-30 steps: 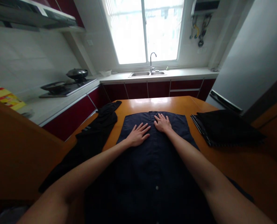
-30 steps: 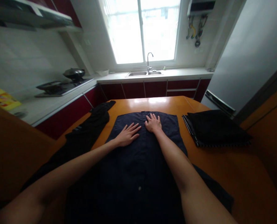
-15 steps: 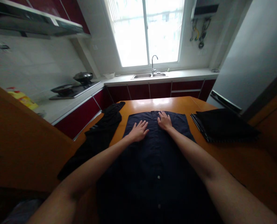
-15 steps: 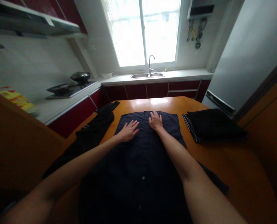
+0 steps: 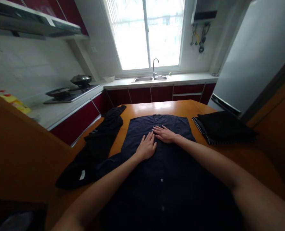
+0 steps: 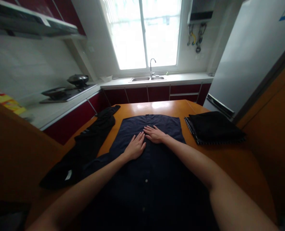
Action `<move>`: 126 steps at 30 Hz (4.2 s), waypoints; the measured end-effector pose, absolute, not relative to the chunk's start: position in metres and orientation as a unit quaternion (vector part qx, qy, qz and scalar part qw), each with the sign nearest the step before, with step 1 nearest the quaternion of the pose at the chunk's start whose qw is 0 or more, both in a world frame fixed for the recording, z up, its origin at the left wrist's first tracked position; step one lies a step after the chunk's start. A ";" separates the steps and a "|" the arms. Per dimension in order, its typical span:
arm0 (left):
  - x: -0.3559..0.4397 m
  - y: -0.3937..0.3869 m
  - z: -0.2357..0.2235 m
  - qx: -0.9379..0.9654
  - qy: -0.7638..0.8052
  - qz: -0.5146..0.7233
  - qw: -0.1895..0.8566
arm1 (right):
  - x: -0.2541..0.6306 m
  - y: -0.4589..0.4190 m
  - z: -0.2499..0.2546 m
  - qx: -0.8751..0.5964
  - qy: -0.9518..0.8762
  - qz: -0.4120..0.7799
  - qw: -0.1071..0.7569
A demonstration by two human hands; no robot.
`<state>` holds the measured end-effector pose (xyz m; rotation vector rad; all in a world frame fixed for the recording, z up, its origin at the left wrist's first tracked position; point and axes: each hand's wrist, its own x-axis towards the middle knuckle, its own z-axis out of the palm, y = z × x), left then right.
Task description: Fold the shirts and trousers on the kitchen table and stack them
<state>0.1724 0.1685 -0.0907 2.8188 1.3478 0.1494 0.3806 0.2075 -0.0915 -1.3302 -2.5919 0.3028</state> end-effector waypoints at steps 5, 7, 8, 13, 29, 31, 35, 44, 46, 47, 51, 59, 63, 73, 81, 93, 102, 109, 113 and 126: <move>0.171 0.168 -0.093 0.902 0.429 0.051 0.010 | 0.389 0.256 -0.089 -0.500 -0.854 0.103 0.098; 0.171 0.169 -0.093 0.902 0.428 0.050 0.015 | 0.395 0.275 -0.088 -0.526 -0.839 0.100 0.093; 0.170 0.169 -0.093 0.902 0.428 0.050 0.017 | 0.399 0.285 -0.088 -0.542 -0.830 0.097 0.091; 0.170 0.170 -0.093 0.903 0.427 0.046 0.018 | 0.417 0.315 -0.078 -0.623 -0.771 0.083 0.104; 0.171 0.172 -0.092 0.900 0.433 0.050 0.014 | 0.458 0.196 -0.092 -0.573 -0.810 0.089 0.085; 0.171 0.173 -0.092 0.900 0.433 0.050 0.016 | 0.480 0.217 -0.087 -0.640 -0.761 0.079 0.074; 0.171 0.173 -0.091 0.900 0.432 0.048 0.016 | 0.504 0.245 -0.073 -0.703 -0.705 0.056 0.079; 0.172 0.173 -0.091 0.902 0.429 0.043 0.001 | 0.428 0.166 -0.061 -0.633 -0.761 -0.008 0.141; 0.172 0.173 -0.092 0.903 0.428 0.047 -0.006 | 0.412 0.121 -0.062 -0.565 -0.810 0.020 0.158; 0.172 0.173 -0.093 0.902 0.428 0.049 -0.008 | 0.409 0.098 -0.062 -0.557 -0.812 0.028 0.175; 0.172 0.175 -0.095 0.903 0.427 0.052 -0.009 | 0.441 0.022 -0.055 -0.622 -0.742 0.077 0.239; 0.175 0.179 -0.095 0.901 0.430 0.055 -0.011 | 0.543 -0.074 -0.066 -0.816 -0.537 0.090 0.193; 0.176 0.180 -0.094 0.901 0.431 0.055 -0.007 | 0.547 -0.093 -0.072 -0.814 -0.526 0.151 0.197; 0.180 0.176 -0.087 0.900 0.433 0.047 -0.013 | 0.567 -0.116 -0.072 -0.822 -0.449 0.180 0.300; 0.181 0.179 -0.077 0.898 0.439 -0.007 -0.009 | 0.568 -0.140 -0.086 -0.797 -0.417 0.183 0.396; 0.297 0.039 -0.058 0.981 0.144 0.032 0.124 | 0.542 -0.156 -0.079 -0.782 -0.380 0.186 0.457; 0.306 0.037 -0.087 0.985 0.149 0.047 0.070 | 0.526 -0.182 -0.066 -0.834 -0.395 0.109 0.370; 0.306 0.037 -0.090 0.985 0.146 0.061 0.069 | 0.512 -0.200 -0.084 -0.880 -0.359 -0.008 0.310; 0.305 0.037 -0.089 0.985 0.138 0.061 0.082 | 0.503 -0.205 -0.091 -0.870 -0.352 0.060 0.341; 0.307 0.039 -0.092 0.984 0.131 0.072 0.095 | 0.441 -0.211 -0.075 -0.848 -0.397 0.112 0.333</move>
